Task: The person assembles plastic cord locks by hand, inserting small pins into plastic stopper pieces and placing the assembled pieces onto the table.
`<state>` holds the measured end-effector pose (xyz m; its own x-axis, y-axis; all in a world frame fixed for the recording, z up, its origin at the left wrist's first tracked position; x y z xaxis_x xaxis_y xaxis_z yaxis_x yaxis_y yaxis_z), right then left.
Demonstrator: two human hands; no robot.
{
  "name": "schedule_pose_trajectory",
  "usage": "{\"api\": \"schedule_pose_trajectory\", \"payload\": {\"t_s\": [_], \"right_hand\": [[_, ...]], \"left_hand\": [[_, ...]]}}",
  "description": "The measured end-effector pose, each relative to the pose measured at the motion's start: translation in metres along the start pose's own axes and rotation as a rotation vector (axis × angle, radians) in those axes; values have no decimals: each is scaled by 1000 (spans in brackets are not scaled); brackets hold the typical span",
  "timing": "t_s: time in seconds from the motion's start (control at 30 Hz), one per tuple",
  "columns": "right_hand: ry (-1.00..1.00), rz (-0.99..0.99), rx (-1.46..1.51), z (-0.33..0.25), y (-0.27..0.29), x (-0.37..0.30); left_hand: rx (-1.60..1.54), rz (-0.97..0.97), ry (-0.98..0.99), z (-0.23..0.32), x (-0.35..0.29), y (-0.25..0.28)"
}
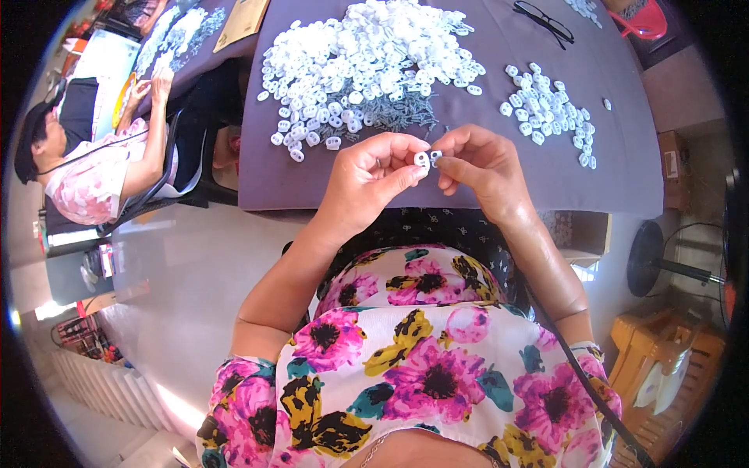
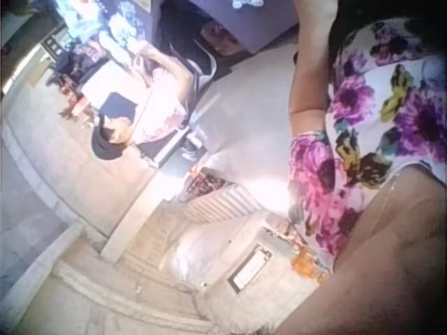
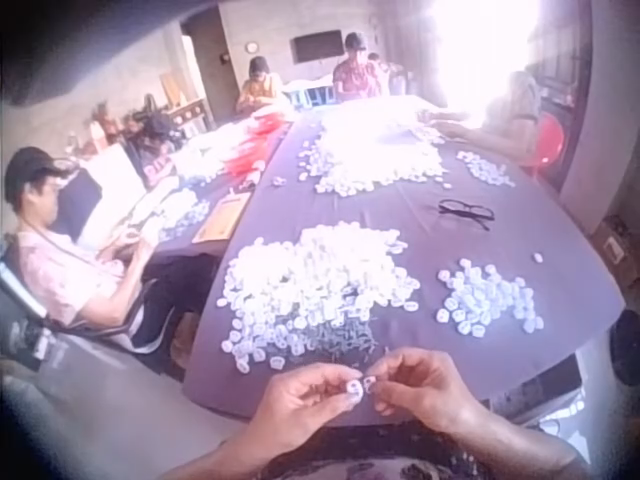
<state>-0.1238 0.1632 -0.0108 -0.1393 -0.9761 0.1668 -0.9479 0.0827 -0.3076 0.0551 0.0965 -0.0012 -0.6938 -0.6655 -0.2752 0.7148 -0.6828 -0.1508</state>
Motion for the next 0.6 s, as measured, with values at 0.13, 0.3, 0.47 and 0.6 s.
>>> {"api": "schedule_pose_trajectory", "payload": {"t_s": [0.13, 0.3, 0.47, 0.6], "right_hand": [[-4, 2, 25, 1, 0, 1], [-26, 1, 32, 4, 1, 0], [-35, -3, 41, 4, -1, 0], [-34, -5, 42, 4, -1, 0]], "left_hand": [[-1, 28, 13, -2, 1, 0], [52, 54, -30, -4, -1, -1], [-3, 64, -50, -5, -1, -1], [5, 52, -34, -4, -2, -2]]}}
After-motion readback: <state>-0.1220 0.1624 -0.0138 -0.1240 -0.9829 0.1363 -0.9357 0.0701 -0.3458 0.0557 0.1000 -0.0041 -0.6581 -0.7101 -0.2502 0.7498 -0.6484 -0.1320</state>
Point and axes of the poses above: each hand's wrist, its own x-axis towards the middle knuckle, its own y-axis out of the back of the hand, z = x × y, the point moved 1 cm from there along x, towards the middle knuckle, and after that the axes turned 15 degrees about y, right-handed, at the moved point
